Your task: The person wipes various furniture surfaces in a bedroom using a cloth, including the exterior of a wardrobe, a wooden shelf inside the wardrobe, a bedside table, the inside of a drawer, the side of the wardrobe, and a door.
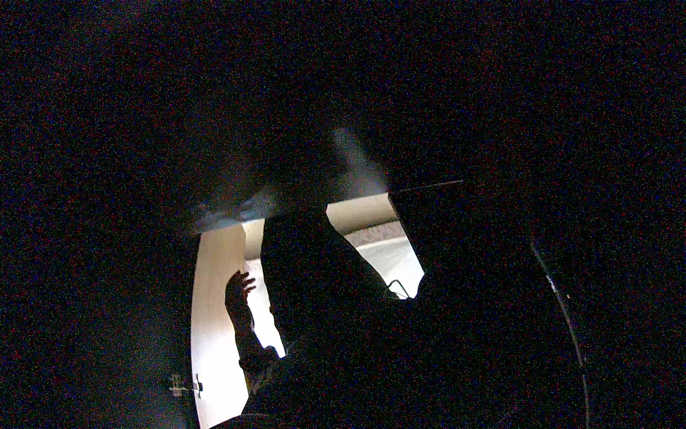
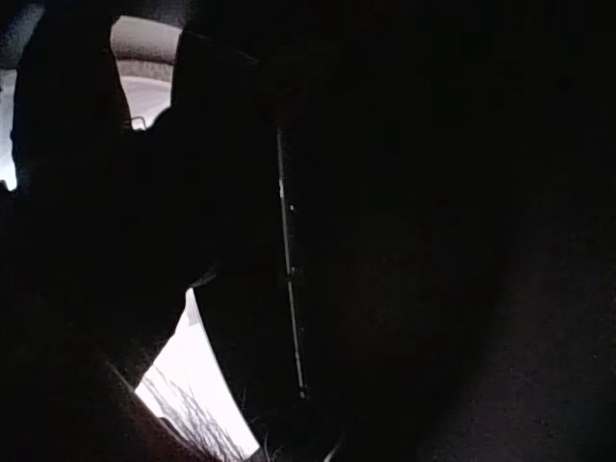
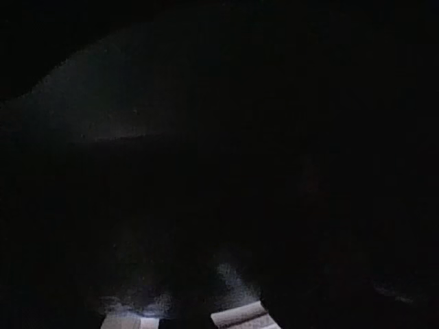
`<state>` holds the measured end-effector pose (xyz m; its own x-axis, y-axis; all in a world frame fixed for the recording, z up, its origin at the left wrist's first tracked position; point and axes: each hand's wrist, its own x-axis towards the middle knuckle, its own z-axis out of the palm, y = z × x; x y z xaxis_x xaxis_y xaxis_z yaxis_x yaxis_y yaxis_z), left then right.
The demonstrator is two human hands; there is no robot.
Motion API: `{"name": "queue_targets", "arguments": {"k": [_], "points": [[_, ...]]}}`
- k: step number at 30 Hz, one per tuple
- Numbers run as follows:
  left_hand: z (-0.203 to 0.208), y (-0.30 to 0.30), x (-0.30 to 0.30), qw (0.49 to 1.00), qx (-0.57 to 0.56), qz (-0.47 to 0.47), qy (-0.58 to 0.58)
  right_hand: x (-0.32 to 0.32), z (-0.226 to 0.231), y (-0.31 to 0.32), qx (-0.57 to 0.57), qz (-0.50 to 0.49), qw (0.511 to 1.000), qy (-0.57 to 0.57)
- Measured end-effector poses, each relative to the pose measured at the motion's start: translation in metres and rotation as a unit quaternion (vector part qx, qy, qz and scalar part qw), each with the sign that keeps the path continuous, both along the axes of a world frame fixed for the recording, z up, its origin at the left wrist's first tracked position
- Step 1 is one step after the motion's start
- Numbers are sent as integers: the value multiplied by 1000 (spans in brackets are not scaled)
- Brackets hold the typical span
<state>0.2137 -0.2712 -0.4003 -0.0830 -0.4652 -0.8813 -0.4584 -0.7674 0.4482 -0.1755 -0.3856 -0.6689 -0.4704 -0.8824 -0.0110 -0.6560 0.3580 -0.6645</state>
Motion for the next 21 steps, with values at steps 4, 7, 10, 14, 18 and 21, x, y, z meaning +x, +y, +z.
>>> {"name": "queue_targets", "arguments": {"k": [4, 7, 10, 14, 18, 21], "points": [[10, 9, 15, 999, 29, -6, -43, 31, -1, 49, 4, 33, 999, -39], [16, 3, 30, 1000, 7, -2, 18, 35, 10, 92, 35, 6, 998, -44], [34, -13, 9, 999, 1, -54, 3, 14, 38, 152, 86, -54, 995, -7], [-18, 31, 68, 995, -12, -48, 86, 42, 42, 248, 141, -152, 977, 54], [-23, 35, 80, 995, -1, -68, 77, 64, 62, 259, 144, -205, 964, 86], [-10, 33, 67, 989, -30, -73, 121, 92, 82, 257, 149, -212, 959, 117]]}}
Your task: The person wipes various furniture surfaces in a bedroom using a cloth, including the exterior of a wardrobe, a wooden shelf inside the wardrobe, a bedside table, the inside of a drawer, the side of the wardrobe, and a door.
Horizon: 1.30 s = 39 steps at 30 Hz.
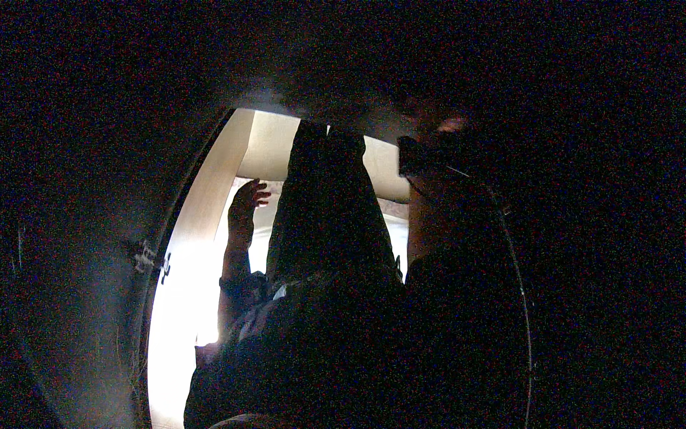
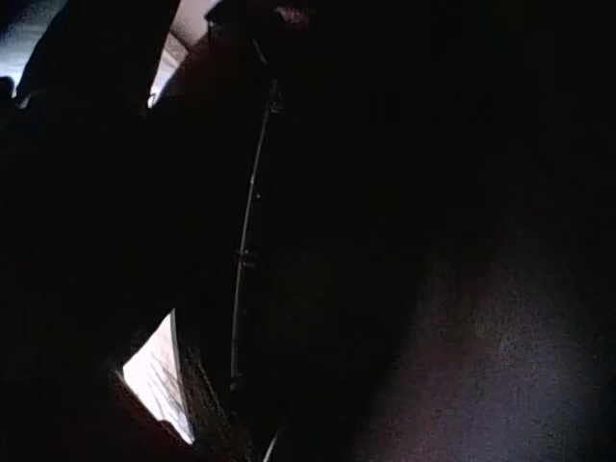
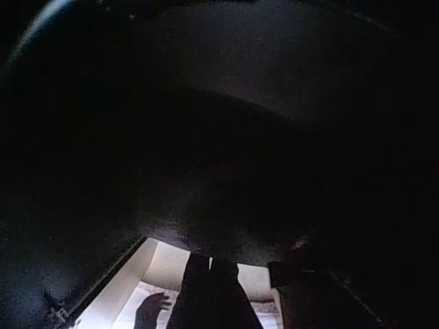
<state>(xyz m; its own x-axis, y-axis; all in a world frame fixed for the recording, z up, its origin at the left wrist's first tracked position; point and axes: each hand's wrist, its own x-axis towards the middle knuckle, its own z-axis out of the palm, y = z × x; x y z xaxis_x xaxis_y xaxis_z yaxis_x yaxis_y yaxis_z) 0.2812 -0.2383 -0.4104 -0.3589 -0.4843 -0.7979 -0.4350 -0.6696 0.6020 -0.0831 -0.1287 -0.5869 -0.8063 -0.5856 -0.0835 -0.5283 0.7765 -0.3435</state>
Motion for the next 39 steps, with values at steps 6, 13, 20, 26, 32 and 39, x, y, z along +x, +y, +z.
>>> {"name": "queue_targets", "arguments": {"k": [6, 13, 20, 26, 32, 39], "points": [[20, 4, 28, 1000, -17, -4, -6, 105, 19, -95, -75, 124, 989, 44], [54, 17, 39, 998, -60, -5, -35, 163, -8, -119, -100, 356, 928, -37], [72, 34, 95, 994, -73, 63, -42, 121, -4, -20, 17, 292, 895, -337], [67, 50, 135, 988, -75, 132, -14, 60, 40, 17, 41, 127, 980, -149], [110, 61, 243, 975, -109, 184, -67, 174, 148, -94, -265, 154, 789, -532], [97, 114, 352, 970, -110, 185, -108, 299, 81, -154, -233, 76, 889, -387]]}}
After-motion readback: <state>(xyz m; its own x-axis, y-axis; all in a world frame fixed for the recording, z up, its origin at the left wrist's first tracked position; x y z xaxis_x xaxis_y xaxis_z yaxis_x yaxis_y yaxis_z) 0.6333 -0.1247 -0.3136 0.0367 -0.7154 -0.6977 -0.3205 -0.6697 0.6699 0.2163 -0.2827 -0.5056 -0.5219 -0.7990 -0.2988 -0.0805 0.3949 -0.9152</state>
